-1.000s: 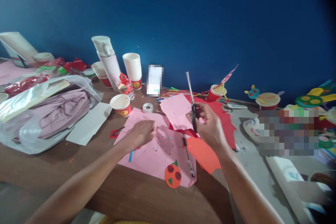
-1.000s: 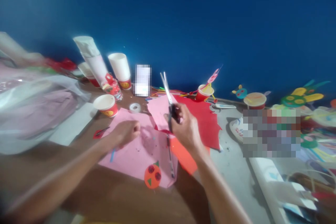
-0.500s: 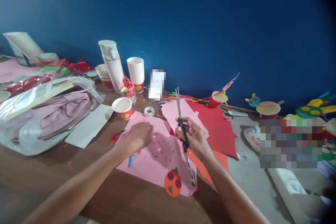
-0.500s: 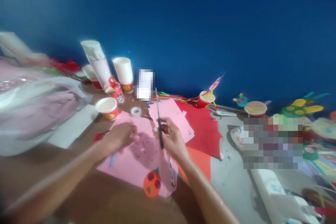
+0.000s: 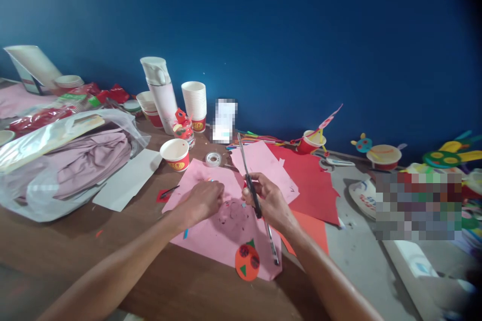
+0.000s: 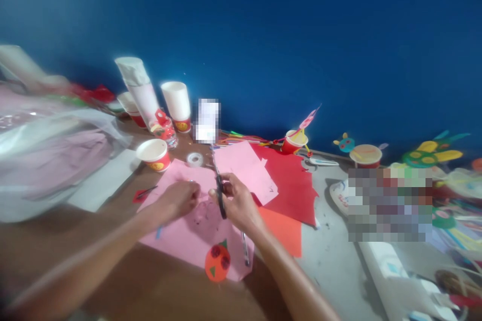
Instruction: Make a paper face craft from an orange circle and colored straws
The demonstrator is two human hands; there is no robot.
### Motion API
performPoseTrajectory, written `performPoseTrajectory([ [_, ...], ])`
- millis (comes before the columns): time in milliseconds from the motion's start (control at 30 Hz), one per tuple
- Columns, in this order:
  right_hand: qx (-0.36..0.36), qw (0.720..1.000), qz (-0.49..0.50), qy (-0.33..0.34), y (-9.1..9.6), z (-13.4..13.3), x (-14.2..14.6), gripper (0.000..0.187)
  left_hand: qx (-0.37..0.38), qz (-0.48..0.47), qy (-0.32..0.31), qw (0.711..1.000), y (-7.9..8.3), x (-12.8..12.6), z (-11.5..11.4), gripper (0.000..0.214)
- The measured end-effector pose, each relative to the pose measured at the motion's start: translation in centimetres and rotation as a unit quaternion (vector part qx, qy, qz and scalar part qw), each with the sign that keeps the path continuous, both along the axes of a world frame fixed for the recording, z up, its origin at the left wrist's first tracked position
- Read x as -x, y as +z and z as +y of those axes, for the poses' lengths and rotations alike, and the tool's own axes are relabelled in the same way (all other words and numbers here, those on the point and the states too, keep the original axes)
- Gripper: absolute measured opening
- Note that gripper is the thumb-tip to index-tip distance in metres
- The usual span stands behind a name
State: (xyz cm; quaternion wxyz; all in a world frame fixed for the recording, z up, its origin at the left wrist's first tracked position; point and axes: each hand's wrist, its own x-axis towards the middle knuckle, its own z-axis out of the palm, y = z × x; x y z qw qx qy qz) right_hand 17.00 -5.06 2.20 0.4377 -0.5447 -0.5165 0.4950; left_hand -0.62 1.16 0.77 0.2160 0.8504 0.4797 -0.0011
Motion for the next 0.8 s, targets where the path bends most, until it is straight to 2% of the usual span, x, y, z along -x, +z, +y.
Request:
performPoseTrajectory([
  [100, -0.013, 1.000, 0.006, -0.001, -0.1, -0.1, 0.4, 0.032, 0.054, -0.096, -0.001, 0.994, 1.7, 0.8, 0.6, 0.013],
  [200, -0.010, 0.999, 0.033, 0.019, 0.0, -0.2, 0.7, 0.030, 0.189, -0.289, 0.047, 0.937, 3.7, 1.7, 0.9, 0.013],
  [300, 0.007, 0.997, 0.064, 0.049, 0.1, -0.3, 0.9, 0.031, 0.260, -0.384, 0.088, 0.882, 4.6, 2.3, 0.7, 0.010],
  [433, 0.003, 0.996, 0.053, 0.074, -0.3, -0.4, 0.8, 0.035, 0.278, -0.462, 0.130, 0.832, 4.5, 2.7, 0.5, 0.005],
  [567, -0.007, 0.992, 0.014, 0.125, -0.7, -0.6, 0.7, 0.036, 0.270, -0.530, 0.181, 0.783, 4.8, 3.0, 0.4, 0.009],
  [700, -0.016, 0.992, -0.012, 0.125, -0.8, -1.1, 1.2, 0.037, 0.255, -0.554, 0.209, 0.765, 5.5, 3.2, 0.1, 0.008],
  [800, -0.024, 0.991, 0.010, 0.135, -0.9, -1.4, 1.8, 0.039, 0.255, -0.557, 0.212, 0.761, 5.8, 3.1, -0.2, 0.006],
])
